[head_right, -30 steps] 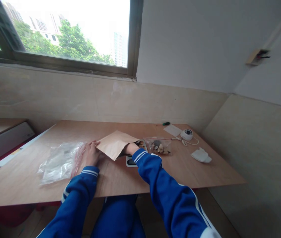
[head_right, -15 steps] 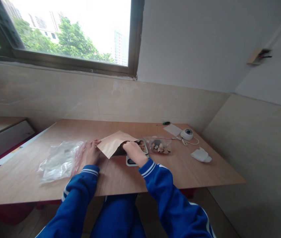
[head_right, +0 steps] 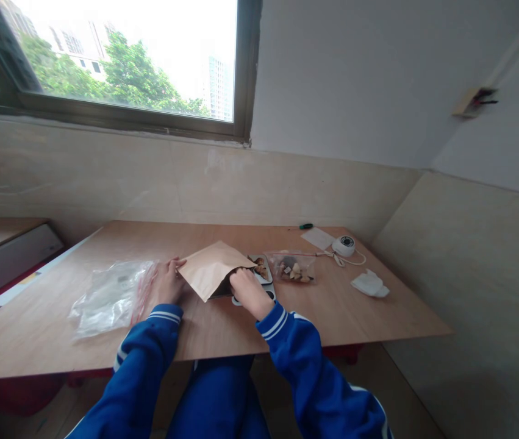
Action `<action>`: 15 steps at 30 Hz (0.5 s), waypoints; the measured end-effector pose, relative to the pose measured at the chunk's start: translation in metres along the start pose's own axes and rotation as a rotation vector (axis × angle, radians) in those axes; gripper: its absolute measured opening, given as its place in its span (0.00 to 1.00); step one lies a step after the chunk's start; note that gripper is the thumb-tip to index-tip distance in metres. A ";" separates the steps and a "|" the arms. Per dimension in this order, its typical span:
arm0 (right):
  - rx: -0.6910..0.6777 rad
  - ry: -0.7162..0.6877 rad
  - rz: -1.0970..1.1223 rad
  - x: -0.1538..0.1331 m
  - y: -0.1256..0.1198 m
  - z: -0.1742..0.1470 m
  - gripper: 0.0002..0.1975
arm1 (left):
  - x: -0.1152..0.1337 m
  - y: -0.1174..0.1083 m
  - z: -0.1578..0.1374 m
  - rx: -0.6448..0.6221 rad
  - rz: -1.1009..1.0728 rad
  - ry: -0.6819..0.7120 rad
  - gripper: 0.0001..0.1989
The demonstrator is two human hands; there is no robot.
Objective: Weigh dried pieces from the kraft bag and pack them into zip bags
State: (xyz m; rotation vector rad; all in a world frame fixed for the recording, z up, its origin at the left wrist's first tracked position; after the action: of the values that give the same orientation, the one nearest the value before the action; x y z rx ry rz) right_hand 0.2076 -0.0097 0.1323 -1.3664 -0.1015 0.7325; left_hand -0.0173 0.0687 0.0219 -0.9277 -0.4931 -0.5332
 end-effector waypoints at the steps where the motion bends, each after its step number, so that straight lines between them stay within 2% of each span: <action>1: 0.007 0.022 -0.063 -0.001 -0.001 -0.001 0.20 | 0.000 0.000 0.000 -0.001 -0.008 -0.006 0.17; 3: 0.015 0.057 -0.170 -0.003 -0.002 -0.004 0.16 | -0.001 0.000 0.000 0.002 -0.029 -0.018 0.17; 5: -0.005 0.058 -0.171 -0.004 -0.002 -0.006 0.13 | 0.000 0.000 0.000 0.006 -0.044 -0.023 0.17; 9: -0.061 0.048 -0.051 -0.001 -0.002 -0.008 0.13 | 0.002 -0.002 0.000 -0.004 -0.081 -0.037 0.17; 15: -0.023 0.020 0.231 0.003 -0.007 -0.010 0.07 | 0.002 -0.003 0.000 -0.006 -0.069 -0.042 0.16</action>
State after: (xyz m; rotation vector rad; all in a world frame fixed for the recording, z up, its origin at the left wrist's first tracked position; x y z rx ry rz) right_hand 0.2176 -0.0166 0.1353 -1.4216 0.0655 0.9126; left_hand -0.0173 0.0664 0.0251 -0.9315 -0.5632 -0.5782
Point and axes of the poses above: each hand's wrist, its own z-axis towards the middle knuckle, its own y-axis out of the palm, x = y × z, the point moved 5 cm from there along z, towards the middle knuckle, and after that the axes turned 4 degrees about z, right-handed, at the moved point
